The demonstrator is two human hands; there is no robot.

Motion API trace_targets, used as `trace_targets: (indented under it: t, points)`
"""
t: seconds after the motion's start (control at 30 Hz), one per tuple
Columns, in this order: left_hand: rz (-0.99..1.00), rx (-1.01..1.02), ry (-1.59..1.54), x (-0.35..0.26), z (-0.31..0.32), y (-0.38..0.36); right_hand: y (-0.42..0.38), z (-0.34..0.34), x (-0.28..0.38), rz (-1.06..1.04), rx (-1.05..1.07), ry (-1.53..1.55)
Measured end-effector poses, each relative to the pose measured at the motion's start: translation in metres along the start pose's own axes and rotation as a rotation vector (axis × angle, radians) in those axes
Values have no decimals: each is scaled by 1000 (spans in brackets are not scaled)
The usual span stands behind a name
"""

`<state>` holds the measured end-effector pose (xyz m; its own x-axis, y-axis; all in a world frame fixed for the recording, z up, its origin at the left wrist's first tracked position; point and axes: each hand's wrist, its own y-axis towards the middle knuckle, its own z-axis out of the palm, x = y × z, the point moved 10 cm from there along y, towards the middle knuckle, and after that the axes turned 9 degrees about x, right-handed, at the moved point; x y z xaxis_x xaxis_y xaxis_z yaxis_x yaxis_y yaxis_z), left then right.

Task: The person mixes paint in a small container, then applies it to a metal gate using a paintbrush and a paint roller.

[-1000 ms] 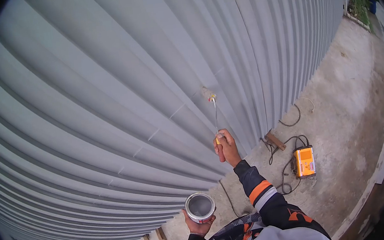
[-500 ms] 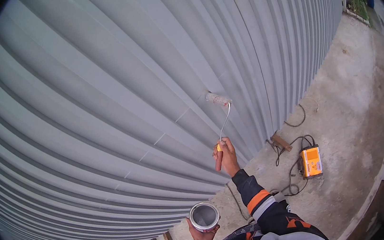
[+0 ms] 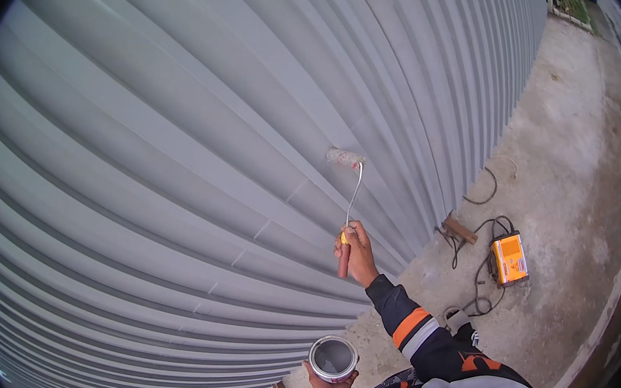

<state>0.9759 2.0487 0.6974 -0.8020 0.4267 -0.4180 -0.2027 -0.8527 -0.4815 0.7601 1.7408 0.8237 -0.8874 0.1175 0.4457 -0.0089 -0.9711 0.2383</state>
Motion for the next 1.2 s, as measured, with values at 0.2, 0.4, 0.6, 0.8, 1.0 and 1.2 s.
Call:
trace_targets:
  t: [0.2,0.4,0.6,0.8,1.0,1.2]
  points:
    - [-9,-15,-14,-2,0,4,-2,-9,-4,-19,-86,-74]
    - [13,10,36,-3,-3,2,-2,6,7,-17,-49,-22]
    - [44,-35,33,0,44,-3,-6,-16,-8,-3,-100,-75]
    - [22,41,13,1,39,-1,-20,-24,-5,7,-89,-106]
    - [16,76,11,3,36,0,4,-22,5,-41,-106,-221]
    - [30,110,-28,1,37,1,-21,-44,-4,-21,-161,-333]
